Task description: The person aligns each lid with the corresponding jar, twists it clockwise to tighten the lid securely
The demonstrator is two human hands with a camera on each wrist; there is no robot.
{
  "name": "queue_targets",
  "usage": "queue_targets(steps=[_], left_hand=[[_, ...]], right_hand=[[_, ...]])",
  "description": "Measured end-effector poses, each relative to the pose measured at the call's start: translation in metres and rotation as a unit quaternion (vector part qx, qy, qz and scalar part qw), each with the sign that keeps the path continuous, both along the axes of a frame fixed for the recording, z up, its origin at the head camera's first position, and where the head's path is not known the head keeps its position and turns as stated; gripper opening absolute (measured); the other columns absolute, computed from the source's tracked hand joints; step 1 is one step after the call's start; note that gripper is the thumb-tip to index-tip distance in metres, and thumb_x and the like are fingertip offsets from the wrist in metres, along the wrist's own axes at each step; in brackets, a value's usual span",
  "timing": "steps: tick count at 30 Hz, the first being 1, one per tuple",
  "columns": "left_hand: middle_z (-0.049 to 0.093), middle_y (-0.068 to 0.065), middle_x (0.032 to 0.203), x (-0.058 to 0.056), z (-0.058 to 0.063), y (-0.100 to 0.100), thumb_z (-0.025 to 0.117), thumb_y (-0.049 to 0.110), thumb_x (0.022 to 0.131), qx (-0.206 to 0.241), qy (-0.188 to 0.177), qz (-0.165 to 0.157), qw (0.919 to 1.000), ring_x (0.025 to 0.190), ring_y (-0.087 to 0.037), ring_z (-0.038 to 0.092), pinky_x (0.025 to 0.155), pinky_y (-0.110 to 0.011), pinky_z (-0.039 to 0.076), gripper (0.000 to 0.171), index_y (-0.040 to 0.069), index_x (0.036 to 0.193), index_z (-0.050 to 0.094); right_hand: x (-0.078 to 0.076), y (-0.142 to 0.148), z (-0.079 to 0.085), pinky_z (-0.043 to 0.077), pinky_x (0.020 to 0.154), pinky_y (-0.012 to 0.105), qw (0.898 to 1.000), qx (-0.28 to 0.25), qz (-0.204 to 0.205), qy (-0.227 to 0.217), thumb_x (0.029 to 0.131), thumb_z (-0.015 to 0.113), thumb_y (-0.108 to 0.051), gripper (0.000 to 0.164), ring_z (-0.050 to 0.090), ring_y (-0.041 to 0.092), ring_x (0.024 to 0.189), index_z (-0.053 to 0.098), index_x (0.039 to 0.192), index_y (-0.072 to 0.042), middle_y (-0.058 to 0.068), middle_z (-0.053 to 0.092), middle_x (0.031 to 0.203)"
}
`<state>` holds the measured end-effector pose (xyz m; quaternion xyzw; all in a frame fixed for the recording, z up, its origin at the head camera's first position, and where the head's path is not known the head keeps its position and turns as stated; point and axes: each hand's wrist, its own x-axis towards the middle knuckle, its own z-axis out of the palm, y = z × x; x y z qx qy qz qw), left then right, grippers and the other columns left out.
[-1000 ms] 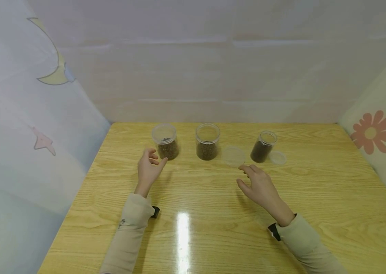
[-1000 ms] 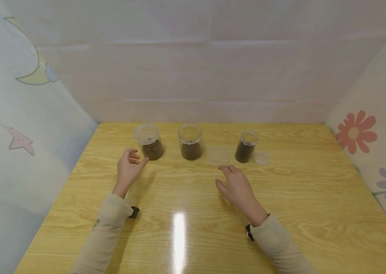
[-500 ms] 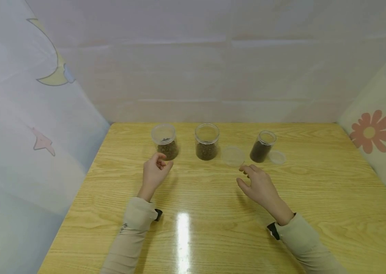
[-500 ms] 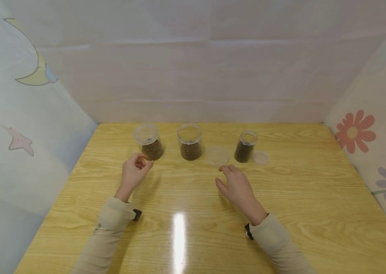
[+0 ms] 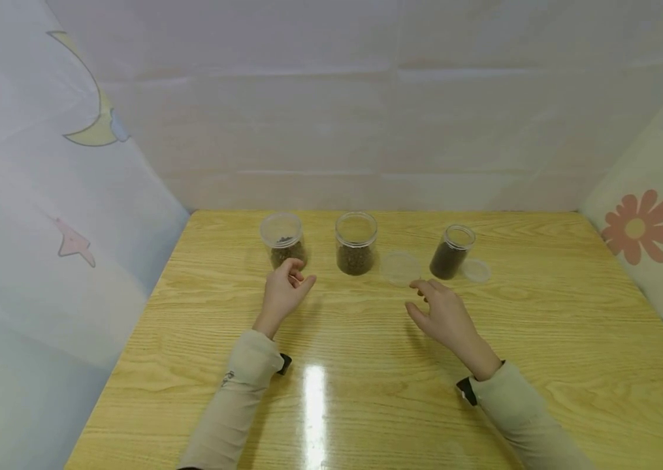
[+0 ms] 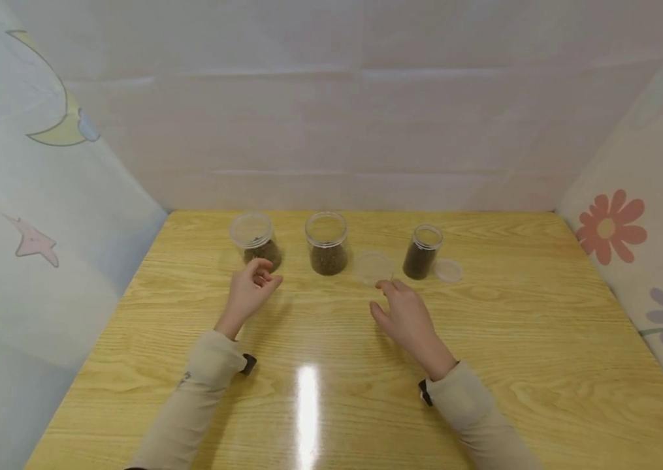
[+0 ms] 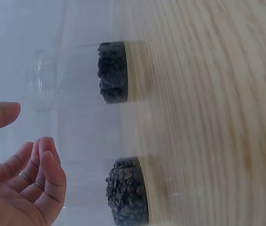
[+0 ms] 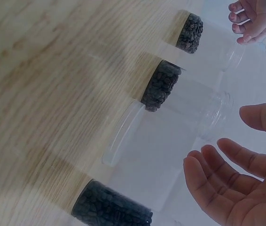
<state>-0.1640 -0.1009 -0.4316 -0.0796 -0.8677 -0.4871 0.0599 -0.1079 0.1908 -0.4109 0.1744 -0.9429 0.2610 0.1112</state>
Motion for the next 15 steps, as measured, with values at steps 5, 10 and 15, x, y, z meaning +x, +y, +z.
queue_targets(steps=[5, 10, 15], left_hand=[[0.059, -0.012, 0.087, -0.006, 0.0, 0.007, 0.068, 0.016, 0.084, -0.001, -0.013, -0.026, 0.9996, 0.069, -0.019, 0.057, 0.062, -0.03, 0.05, 0.041, -0.001, 0.118, 0.053], [0.056, -0.021, 0.108, -0.014, 0.001, 0.014, 0.07, 0.021, 0.083, 0.002, -0.036, -0.056, 0.9978, 0.085, -0.026, 0.059, 0.071, -0.036, 0.052, 0.062, 0.003, 0.133, 0.039], [0.049, -0.022, 0.123, -0.023, -0.001, 0.02, 0.072, 0.026, 0.081, -0.006, -0.044, -0.071, 0.9965, 0.102, -0.032, 0.054, 0.079, -0.043, 0.05, 0.076, 0.007, 0.14, 0.029]], right_hand=[[-0.004, 0.001, -0.002, 0.051, 0.056, 0.04, 1.0, 0.003, -0.001, -0.002, 0.081, 0.067, -0.01, 0.03, 0.061, 0.032, 0.073, 0.06, 0.105, 0.007, 0.021, 0.062, 0.087], [-0.007, 0.002, -0.005, 0.052, 0.057, 0.041, 1.0, 0.005, -0.003, -0.007, 0.081, 0.066, -0.01, 0.032, 0.061, 0.032, 0.073, 0.06, 0.107, 0.008, 0.023, 0.062, 0.089], [-0.009, 0.002, -0.007, 0.051, 0.059, 0.041, 1.0, 0.006, -0.005, -0.021, 0.082, 0.066, -0.011, 0.033, 0.061, 0.032, 0.075, 0.059, 0.108, 0.008, 0.023, 0.062, 0.091]])
